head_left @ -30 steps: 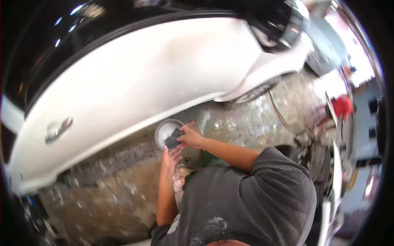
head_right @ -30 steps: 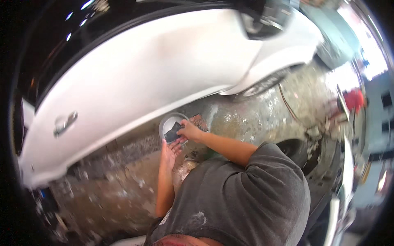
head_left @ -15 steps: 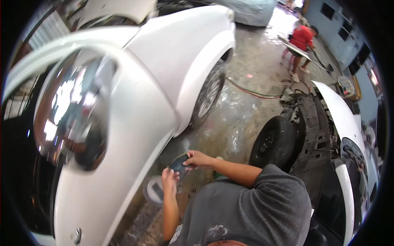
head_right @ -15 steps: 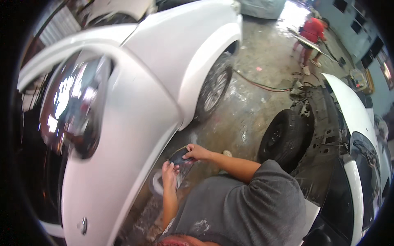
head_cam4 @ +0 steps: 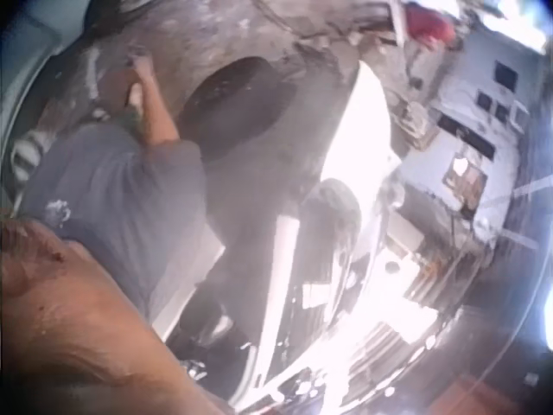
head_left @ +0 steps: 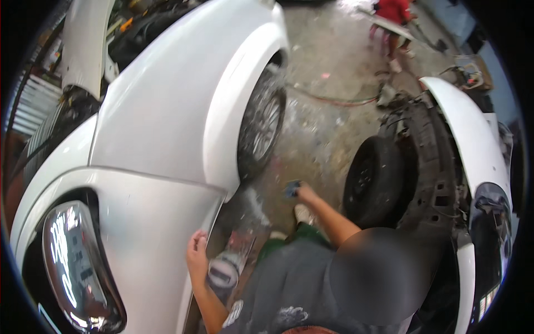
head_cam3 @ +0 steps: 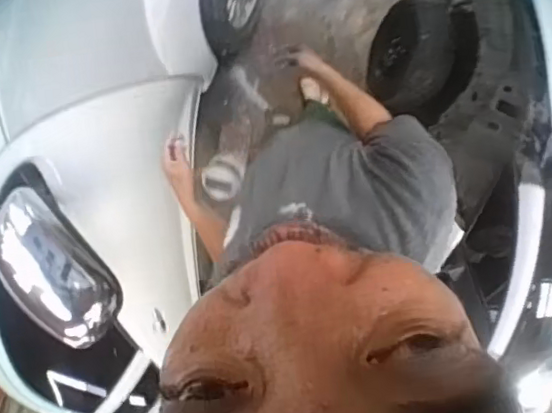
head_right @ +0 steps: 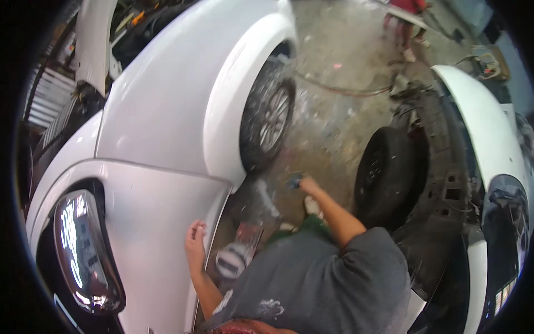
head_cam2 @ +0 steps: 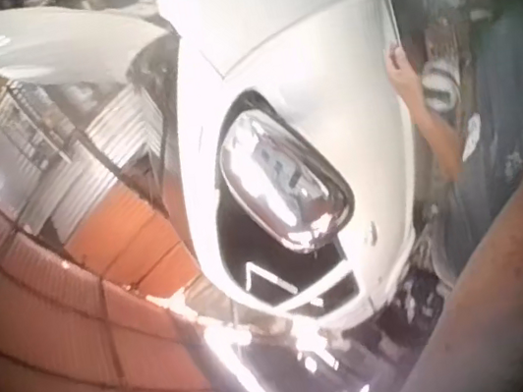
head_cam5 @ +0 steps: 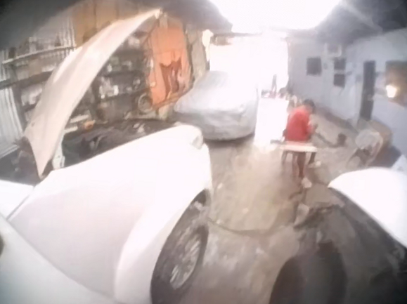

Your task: The person sands the surface of a white car fender by hand using a piece of sandpaper, periodically dipping the sandpaper into a bucket of water.

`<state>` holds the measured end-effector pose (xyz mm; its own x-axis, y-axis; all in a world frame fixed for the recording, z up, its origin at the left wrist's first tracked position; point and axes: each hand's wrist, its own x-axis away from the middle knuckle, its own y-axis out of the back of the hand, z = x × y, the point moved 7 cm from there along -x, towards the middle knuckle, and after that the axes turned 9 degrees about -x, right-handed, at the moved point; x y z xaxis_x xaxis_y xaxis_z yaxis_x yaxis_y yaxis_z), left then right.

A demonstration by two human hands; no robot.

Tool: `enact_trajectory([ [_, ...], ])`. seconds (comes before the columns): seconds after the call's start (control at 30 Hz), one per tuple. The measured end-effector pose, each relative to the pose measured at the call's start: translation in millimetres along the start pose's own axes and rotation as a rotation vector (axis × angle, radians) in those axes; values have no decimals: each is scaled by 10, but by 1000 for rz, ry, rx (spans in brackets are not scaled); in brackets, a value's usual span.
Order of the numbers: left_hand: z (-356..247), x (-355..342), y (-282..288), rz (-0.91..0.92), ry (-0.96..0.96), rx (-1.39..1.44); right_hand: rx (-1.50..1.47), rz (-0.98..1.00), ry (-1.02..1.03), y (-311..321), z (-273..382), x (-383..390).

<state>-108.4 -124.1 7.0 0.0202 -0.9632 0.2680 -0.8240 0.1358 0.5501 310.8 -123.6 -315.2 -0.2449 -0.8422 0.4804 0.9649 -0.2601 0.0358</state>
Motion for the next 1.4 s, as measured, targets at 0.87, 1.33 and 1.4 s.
enact_trajectory([
  [0.87, -357, 836, 3038, -1052, -819, -1368, -115, -11, 1142, -3488, 2066, 872],
  [1.33, -254, 885, 3150, -1088, -757, -1246, -221, 92, 1213, -3389, 2620, 961],
  [1.4, -266, 858, 3097, -1097, -778, -1259, -199, 88, 1286, -3346, 2880, 967],
])
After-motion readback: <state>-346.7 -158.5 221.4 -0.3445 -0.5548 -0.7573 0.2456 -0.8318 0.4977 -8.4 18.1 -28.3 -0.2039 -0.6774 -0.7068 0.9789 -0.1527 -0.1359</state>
